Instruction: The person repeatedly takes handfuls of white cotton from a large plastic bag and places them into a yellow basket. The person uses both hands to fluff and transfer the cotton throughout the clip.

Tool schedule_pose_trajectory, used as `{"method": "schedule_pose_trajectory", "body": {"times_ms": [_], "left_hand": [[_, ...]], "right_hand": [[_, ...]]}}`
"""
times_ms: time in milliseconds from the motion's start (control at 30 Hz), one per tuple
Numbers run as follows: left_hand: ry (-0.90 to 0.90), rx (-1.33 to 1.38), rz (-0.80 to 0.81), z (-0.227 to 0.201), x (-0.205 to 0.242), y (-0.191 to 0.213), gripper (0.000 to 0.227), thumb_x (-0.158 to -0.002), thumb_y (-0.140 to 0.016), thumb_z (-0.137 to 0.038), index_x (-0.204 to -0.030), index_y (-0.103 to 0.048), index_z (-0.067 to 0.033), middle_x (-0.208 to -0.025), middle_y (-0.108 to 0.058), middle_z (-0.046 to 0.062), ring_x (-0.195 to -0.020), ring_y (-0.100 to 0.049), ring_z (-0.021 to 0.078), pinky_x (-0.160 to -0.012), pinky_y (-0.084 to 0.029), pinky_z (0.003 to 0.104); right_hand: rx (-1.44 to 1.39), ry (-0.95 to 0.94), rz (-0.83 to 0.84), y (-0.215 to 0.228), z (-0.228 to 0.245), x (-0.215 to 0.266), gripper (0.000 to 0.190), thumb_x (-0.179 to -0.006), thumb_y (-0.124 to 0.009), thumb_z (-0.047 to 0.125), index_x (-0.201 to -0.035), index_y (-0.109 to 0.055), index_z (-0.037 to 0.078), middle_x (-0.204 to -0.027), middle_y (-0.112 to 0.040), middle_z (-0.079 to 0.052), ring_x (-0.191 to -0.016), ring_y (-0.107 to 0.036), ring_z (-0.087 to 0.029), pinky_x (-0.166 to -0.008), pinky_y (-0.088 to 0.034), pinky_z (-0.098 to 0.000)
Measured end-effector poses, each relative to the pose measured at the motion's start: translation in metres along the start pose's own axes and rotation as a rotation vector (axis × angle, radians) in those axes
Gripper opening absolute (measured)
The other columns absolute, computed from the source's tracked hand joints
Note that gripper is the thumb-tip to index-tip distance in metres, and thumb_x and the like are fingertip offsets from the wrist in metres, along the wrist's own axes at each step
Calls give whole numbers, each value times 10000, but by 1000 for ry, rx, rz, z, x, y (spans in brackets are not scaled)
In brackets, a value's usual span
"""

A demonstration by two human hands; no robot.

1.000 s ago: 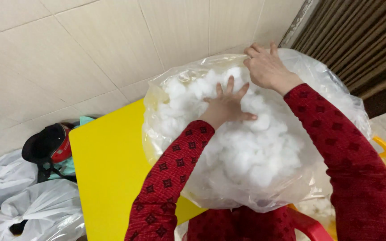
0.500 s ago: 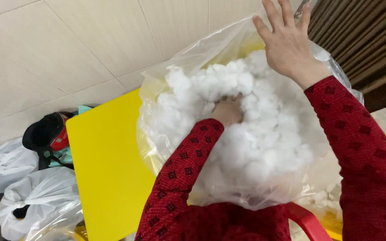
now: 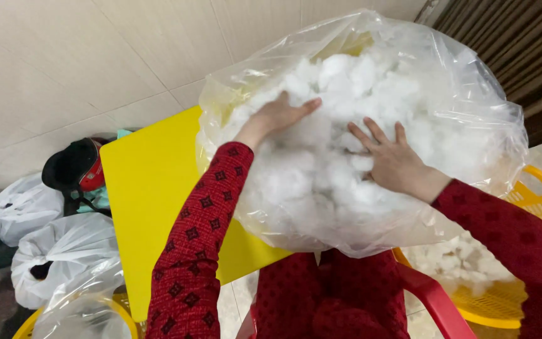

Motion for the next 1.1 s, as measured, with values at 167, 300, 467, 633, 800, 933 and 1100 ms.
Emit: {"method": "schedule_pose_trajectory", "body": {"times_ms": [167,300,467,633,800,933,1100], "left_hand": [[-4,-402,121,9,-20,-110,1133,-735,-731,-574,-1614,-135,-180,-1631,40,318,-1480,-21,537,-1161,-185,627],[-57,-757,-95,58,-44,-128,743,-941,-582,-428,-1572,-376,-94,-1636,-163,393,-1459,-210,597,-1179,-266,624],[85,-837,-191,122,-69,-100,589,-976,-488,-268,-1556,-418,-195,-1643,-238,304,-1458,-300,506,-1090,-344,694],[176,-864,-209,84,-38,-75,576,-1008,-481,-280,-1571,-363,-306,-1660,-231,244,-1474,-305,482,-1089,-298,764],[205,-728,39,3,16,-33,851,-893,-654,-242,-1618,-208,-246,-1677,-144,229,-1477,-295,466,-1129,-254,728],[58,-692,96,-53,69,-8,957,-835,-707,-196,-1615,-155,-156,-1631,-163,277,-1458,-297,471,-1155,-212,688],[-368,-817,-452,-121,159,-17,698,-893,-581,-72,-1561,-379,-50,-1592,-350,250,-1424,-426,453,-1132,-301,687]], "right_hand": [[-30,45,-49,-48,-16,-53,636,-896,-625,445,-1476,-503,214,-1646,-199,-94,-1563,-90,-333,-1078,-327,-703],[80,42,-69,-67,-18,-68,382,-990,-526,245,-1360,-617,219,-1710,-227,-53,-1571,-161,-320,-1044,-352,-733],[-92,19,-115,-64,-17,-71,481,-923,-554,219,-1401,-574,175,-1645,-248,-98,-1512,-177,-347,-970,-359,-768],[16,-12,-128,-41,-15,-60,452,-880,-609,200,-1325,-638,127,-1649,-285,-102,-1510,-237,-328,-963,-421,-725],[-262,103,-88,11,-19,-36,403,-864,-709,228,-1229,-680,58,-1619,-363,-103,-1490,-321,-299,-988,-499,-598],[-425,179,-145,61,-27,13,519,-848,-735,280,-1347,-647,169,-1542,-420,-120,-1394,-423,-313,-1034,-481,-476],[-590,161,-409,87,-32,94,544,-894,-680,263,-1412,-573,137,-1486,-520,-118,-1245,-575,-329,-975,-498,-446]]}}
Point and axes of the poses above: each hand's wrist, its own x-axis away from the middle knuckle, its own y-axis out of the back of the hand, z = x × y, the point moved 7 cm from there along -x, towards the middle knuckle
